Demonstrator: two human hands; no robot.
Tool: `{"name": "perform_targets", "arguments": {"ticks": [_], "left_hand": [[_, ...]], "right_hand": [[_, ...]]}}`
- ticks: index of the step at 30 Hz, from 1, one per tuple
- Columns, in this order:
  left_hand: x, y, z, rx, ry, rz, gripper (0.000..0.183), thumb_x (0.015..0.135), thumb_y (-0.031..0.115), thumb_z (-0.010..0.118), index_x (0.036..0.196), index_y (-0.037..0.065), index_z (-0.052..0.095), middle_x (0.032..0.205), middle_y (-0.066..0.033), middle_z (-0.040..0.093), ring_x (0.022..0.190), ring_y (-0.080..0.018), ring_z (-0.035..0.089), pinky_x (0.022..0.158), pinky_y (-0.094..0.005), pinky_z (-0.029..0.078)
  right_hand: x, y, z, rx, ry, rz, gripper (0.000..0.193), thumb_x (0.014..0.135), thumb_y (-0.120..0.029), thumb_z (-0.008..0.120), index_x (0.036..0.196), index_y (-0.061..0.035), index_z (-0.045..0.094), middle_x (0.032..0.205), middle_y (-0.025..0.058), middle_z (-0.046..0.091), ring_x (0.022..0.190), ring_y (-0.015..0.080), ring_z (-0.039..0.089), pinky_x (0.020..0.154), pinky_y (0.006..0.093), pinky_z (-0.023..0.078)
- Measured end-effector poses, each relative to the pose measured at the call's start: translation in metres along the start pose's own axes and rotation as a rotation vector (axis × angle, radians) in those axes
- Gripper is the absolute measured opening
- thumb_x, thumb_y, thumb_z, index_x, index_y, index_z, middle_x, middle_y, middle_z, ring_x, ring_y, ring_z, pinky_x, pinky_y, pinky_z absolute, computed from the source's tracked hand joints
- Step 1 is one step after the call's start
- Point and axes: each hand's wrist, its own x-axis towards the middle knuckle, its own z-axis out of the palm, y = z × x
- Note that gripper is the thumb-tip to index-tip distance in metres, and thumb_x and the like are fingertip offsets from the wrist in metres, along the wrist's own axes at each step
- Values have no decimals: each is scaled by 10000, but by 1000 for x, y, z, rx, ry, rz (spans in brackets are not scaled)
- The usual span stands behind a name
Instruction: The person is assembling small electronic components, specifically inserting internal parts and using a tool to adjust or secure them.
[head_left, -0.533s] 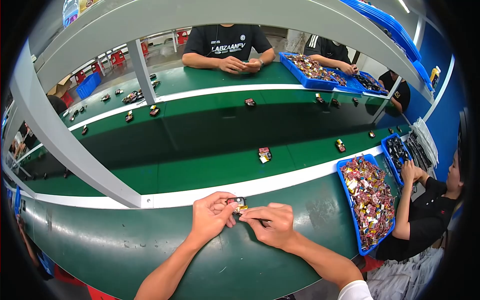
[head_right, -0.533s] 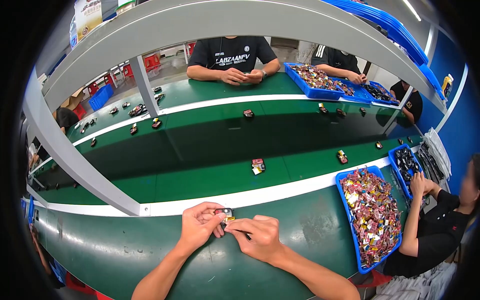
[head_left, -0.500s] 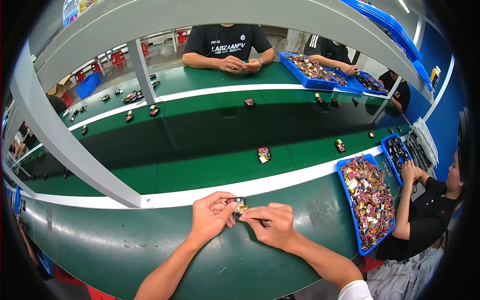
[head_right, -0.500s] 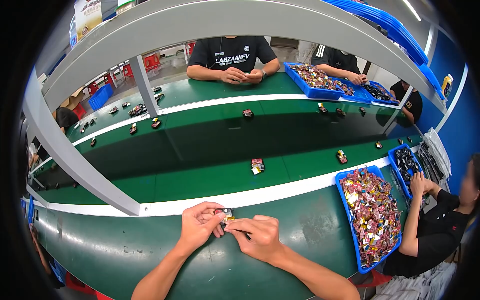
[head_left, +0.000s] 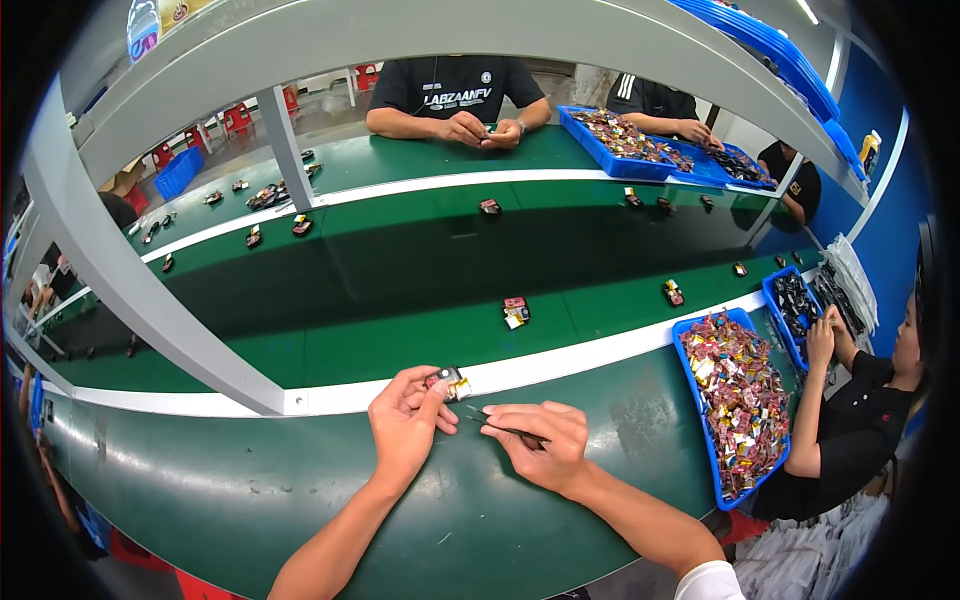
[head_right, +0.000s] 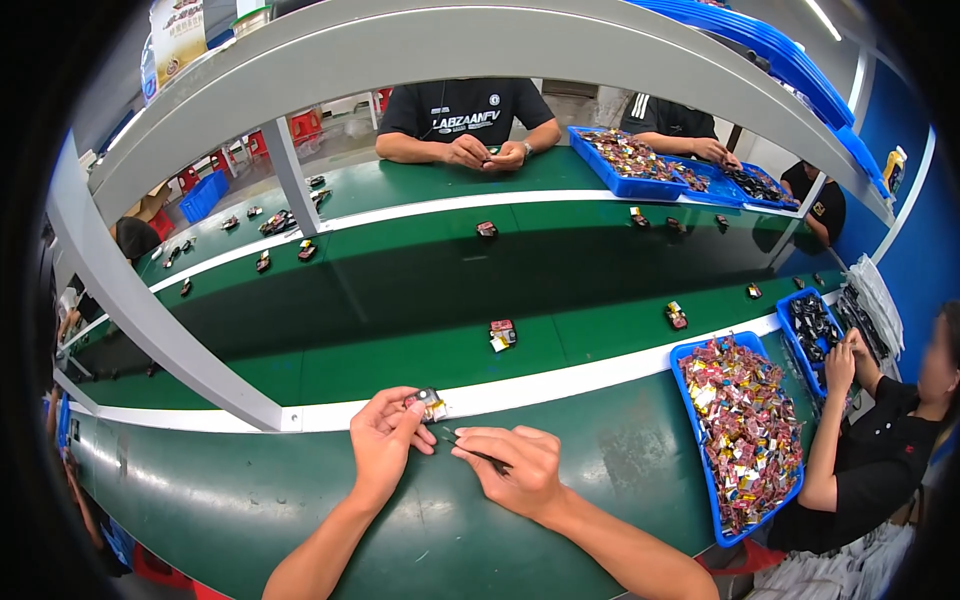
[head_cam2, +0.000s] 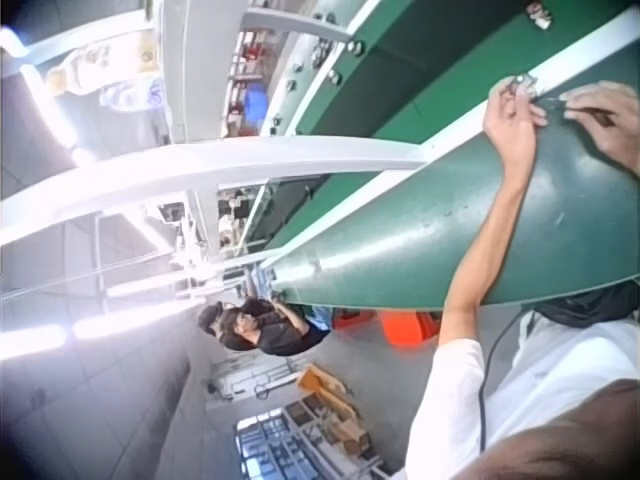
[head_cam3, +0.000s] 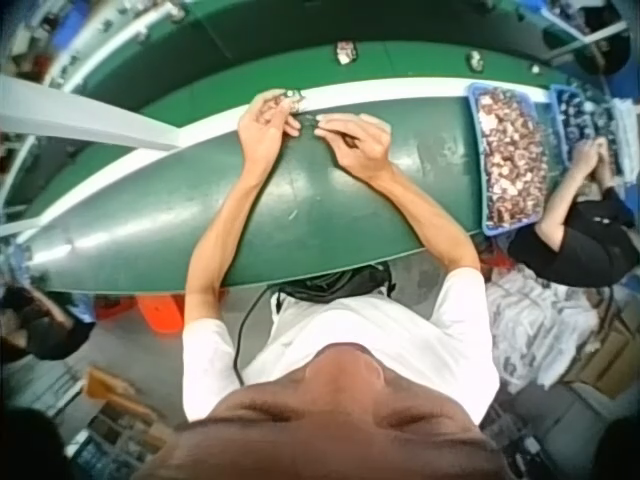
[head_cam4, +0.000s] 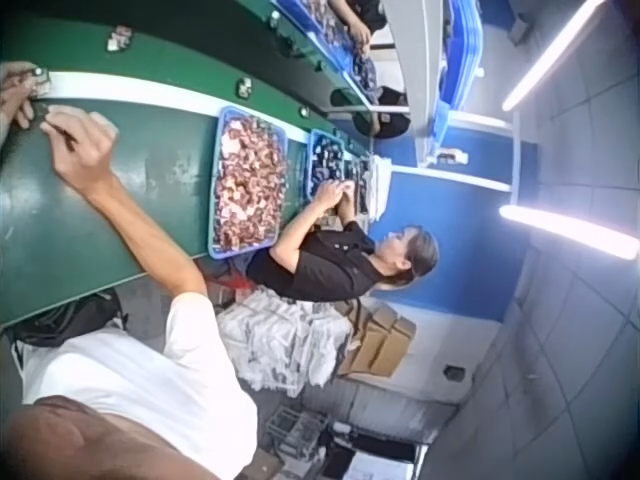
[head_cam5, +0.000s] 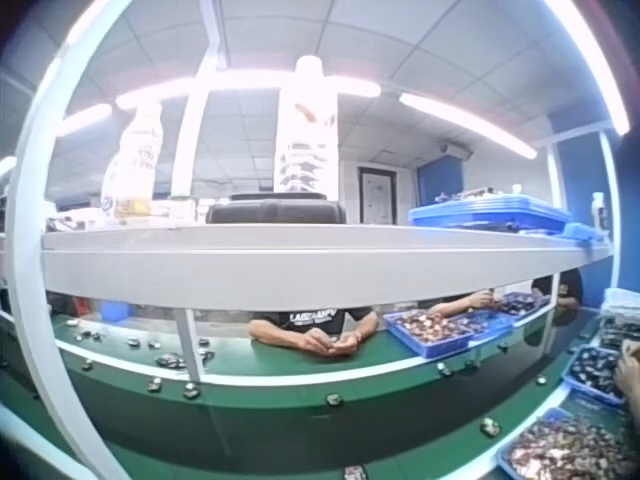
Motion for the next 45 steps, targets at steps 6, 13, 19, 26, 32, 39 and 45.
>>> {"name": "perform_targets", "arguments": {"ticks": [6, 13, 19, 26, 32, 39, 45], "left_hand": [[40, 10, -22, 98, 131, 69, 217, 963, 43, 608, 1119, -108, 596, 846, -136, 653, 606, -154, 663, 508, -257, 565], [102, 19, -59, 714, 252, -1, 238, 946, 96, 631, 1089, -93, 621, 945, -192, 652, 618, -254, 686, 512, -346, 549], [119, 24, -21, 1198, 316, 632, 310, 916, 255, 675, 1063, -18, 686, 1025, -181, 650, 780, -368, 689, 707, -444, 550], [175, -22, 50, 1182, -316, 507, 338, 783, 409, 743, 980, 135, 767, 1076, -88, 693, 1056, -290, 647, 923, -397, 537], [184, 1, 80, 1216, -371, 16, 244, 707, 175, 751, 943, 120, 721, 1001, -117, 733, 1009, -325, 701, 848, -413, 575], [171, 2, 55, 1167, -266, 21, 221, 745, 147, 726, 939, 40, 715, 1017, -180, 726, 1000, -346, 701, 858, -413, 570], [121, 14, 25, 766, -135, 181, 129, 830, 93, 698, 855, -18, 639, 741, -169, 697, 681, -299, 702, 647, -391, 565]], "right_hand": [[-1, 2, 4, 33, 38, 24, 166, 706, 0, 839, 818, -62, 734, 841, 48, 768, 469, 94, 548, 458, 226, 369], [0, 3, -1, 33, 27, 89, 154, 727, -16, 826, 837, -64, 729, 835, 40, 761, 487, 122, 595, 469, 241, 411], [-2, 7, 1, 18, 21, 86, 152, 729, -26, 827, 841, -67, 731, 832, 34, 759, 474, 129, 588, 470, 244, 423], [-1, -2, 3, 13, 17, 121, 172, 708, -36, 843, 837, -74, 735, 813, 45, 757, 439, 100, 526, 451, 244, 396], [-3, 1, 9, 19, 3, 174, 194, 682, 71, 801, 825, -15, 703, 835, 110, 751, 415, 93, 454, 451, 237, 372], [1, -1, 12, 59, -18, 171, 169, 708, 84, 786, 830, 10, 695, 856, 110, 751, 420, 86, 436, 425, 226, 313], [-2, 0, 11, 64, -9, 223, 152, 718, 66, 797, 822, 23, 695, 857, 106, 752, 418, 71, 417, 425, 223, 303]]}}
